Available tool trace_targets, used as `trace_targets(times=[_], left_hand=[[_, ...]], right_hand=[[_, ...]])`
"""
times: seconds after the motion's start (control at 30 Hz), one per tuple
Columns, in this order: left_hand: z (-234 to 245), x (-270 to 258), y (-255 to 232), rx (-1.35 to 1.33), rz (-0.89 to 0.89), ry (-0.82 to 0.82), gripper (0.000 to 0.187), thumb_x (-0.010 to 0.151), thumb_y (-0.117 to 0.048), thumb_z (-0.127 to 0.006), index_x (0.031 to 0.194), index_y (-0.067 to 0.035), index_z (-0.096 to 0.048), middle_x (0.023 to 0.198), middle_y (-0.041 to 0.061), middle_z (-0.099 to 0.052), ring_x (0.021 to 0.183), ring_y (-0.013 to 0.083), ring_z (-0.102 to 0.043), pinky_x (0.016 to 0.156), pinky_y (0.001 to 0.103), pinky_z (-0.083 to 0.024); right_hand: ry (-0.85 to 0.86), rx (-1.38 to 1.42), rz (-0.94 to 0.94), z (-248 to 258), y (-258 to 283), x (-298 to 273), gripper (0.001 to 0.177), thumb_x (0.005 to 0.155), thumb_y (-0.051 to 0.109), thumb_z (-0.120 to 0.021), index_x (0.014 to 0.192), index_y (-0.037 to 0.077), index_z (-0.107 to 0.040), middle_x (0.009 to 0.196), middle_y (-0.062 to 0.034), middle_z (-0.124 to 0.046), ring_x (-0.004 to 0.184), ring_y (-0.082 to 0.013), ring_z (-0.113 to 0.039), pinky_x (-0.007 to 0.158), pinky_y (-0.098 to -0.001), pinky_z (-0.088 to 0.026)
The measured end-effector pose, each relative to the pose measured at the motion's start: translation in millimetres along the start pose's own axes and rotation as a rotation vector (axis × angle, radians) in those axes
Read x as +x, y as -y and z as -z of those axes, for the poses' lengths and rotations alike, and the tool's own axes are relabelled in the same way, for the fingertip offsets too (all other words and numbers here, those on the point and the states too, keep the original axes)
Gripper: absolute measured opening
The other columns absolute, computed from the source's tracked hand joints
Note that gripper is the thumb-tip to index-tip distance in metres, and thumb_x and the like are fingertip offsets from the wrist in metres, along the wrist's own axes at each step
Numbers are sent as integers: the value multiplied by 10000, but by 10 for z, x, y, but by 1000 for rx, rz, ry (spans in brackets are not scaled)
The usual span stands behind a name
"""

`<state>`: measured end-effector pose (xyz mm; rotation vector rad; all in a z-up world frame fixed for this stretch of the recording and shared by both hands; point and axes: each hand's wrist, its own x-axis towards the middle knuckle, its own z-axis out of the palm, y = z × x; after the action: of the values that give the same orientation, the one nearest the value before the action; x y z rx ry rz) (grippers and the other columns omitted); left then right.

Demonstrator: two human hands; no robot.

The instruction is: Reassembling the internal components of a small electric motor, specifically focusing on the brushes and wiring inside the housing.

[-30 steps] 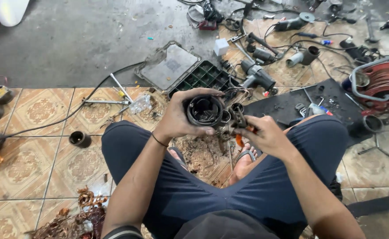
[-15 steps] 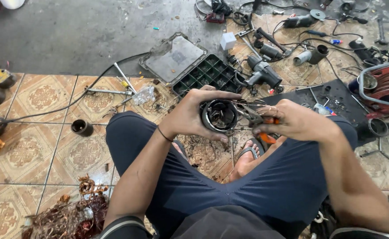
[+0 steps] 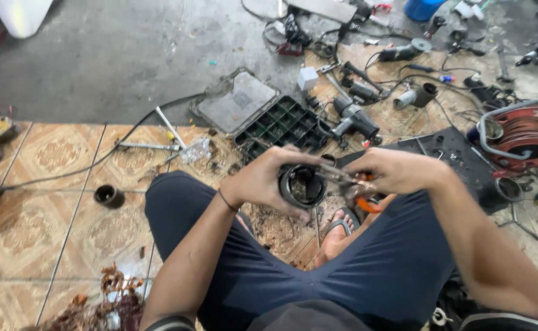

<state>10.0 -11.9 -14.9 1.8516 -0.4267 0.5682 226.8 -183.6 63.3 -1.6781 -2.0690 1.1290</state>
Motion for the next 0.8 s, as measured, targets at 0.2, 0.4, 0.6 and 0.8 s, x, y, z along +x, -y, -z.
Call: trace_targets(times=[0.2, 0.4, 0.6, 0.8], left_hand=[[15, -59, -28, -140, 76, 74, 929, 528, -378, -985, 1301, 21, -662, 1044, 245, -745, 1006, 359, -672, 854, 502, -558], [95, -49, -117, -104, 63, 32, 857, 539, -402, -979, 1223, 32, -699, 956, 234, -736, 918, 299, -680, 785, 431, -577], [47, 14, 24, -84, -3, -52, 756, 589, -444, -961, 1146, 5, -719, 938, 205, -729, 913, 303, -713, 743, 405, -590], [-12, 47, -14, -60, 24, -15, 672, 600, -445, -937, 1089, -29, -739, 859, 168, -732, 834, 270, -705, 809, 376, -554]], right_hand=[[3, -54, 61, -94, -122, 179, 263, 917, 332, -745, 787, 118, -664, 577, -91, -608, 541, -206, -584, 566, -360, -518], [-194, -78, 158, -293, -252, 169, 186, 933, 239, -680, 812, 101, -650, 551, -84, -582, 491, -238, -570, 531, -337, -505], [-270, -138, 161, -278, -178, -7, 112, 755, 105, -639, 857, 61, -656, 558, -178, -552, 519, -373, -629, 524, -418, -530], [-189, -269, -96, -205, 191, -98, 145, 848, 231, -704, 865, 89, -723, 619, -172, -727, 586, -394, -718, 543, -397, -574]])
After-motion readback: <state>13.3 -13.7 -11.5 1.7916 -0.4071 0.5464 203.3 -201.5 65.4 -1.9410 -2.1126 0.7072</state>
